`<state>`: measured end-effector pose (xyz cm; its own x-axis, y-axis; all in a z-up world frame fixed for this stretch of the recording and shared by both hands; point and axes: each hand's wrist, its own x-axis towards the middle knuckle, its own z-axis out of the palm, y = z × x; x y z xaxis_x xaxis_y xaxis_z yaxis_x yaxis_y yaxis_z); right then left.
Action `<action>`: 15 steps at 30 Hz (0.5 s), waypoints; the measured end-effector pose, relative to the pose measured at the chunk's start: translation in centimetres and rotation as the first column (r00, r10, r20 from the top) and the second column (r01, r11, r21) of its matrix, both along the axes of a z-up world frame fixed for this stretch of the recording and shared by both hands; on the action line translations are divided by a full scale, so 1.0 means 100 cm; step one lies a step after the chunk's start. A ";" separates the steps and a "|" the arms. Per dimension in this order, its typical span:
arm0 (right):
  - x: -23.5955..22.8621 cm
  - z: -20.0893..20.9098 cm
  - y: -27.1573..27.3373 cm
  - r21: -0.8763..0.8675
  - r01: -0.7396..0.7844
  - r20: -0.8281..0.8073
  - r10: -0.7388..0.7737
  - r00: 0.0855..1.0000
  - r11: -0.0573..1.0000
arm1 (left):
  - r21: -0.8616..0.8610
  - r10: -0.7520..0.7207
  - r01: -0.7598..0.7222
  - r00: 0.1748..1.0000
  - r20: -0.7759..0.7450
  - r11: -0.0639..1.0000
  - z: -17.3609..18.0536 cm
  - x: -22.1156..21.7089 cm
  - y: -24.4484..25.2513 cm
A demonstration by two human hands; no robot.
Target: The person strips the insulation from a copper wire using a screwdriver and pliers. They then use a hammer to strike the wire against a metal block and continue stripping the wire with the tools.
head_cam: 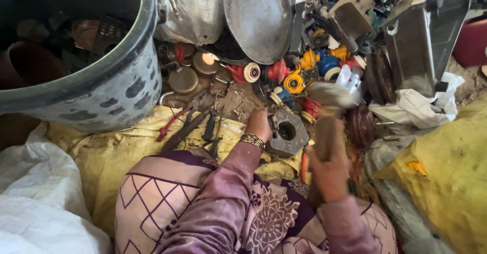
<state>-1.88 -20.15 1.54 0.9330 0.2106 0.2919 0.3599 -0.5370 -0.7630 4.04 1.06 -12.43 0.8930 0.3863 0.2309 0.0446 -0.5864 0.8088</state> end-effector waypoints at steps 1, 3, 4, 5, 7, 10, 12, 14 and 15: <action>0.003 -0.018 0.008 -0.122 0.003 -0.264 -0.036 0.964 0.992 | 0.001 -0.017 0.017 1.000 0.009 1.000 0.001 -0.002 -0.001; 0.007 -0.046 0.010 -0.226 -0.048 -0.458 -0.063 0.887 0.973 | -0.055 -0.041 0.038 0.998 -0.057 0.998 0.007 -0.003 -0.002; 0.009 -0.058 0.013 -0.214 -0.079 -0.409 -0.016 0.913 0.974 | -0.079 -0.049 0.042 0.995 -0.083 0.996 0.011 0.000 0.000; 0.012 -0.063 0.015 -0.205 -0.110 -0.357 0.031 0.934 0.972 | -0.061 -0.044 0.038 0.995 -0.090 0.997 0.014 0.003 0.001; 0.006 -0.063 0.014 -0.094 -0.035 -0.379 -0.003 0.925 0.995 | -0.031 -0.033 0.029 0.992 -0.121 0.999 0.012 0.000 0.000; -0.010 -0.027 0.006 0.057 0.094 -0.350 -0.068 0.934 0.994 | -0.034 -0.029 0.030 0.999 0.038 0.999 0.011 -0.004 0.001; -0.012 0.007 -0.001 -0.093 0.063 0.157 -0.048 0.986 0.994 | -0.030 -0.035 0.034 0.999 -0.018 0.999 0.014 -0.001 0.005; -0.008 0.031 -0.010 -0.145 0.094 0.394 -0.029 0.919 0.985 | -0.026 -0.053 0.051 0.996 -0.074 0.998 0.016 -0.003 0.006; -0.007 0.037 -0.016 0.008 0.137 0.171 -0.136 0.976 0.991 | -0.022 -0.065 0.064 0.993 -0.098 0.998 0.017 -0.004 0.007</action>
<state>-2.62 -21.70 5.20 0.8894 0.0861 0.4490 0.4080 -0.5924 -0.6946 3.62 1.79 -10.69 0.9342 0.3306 0.1341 0.0869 -0.5756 0.8131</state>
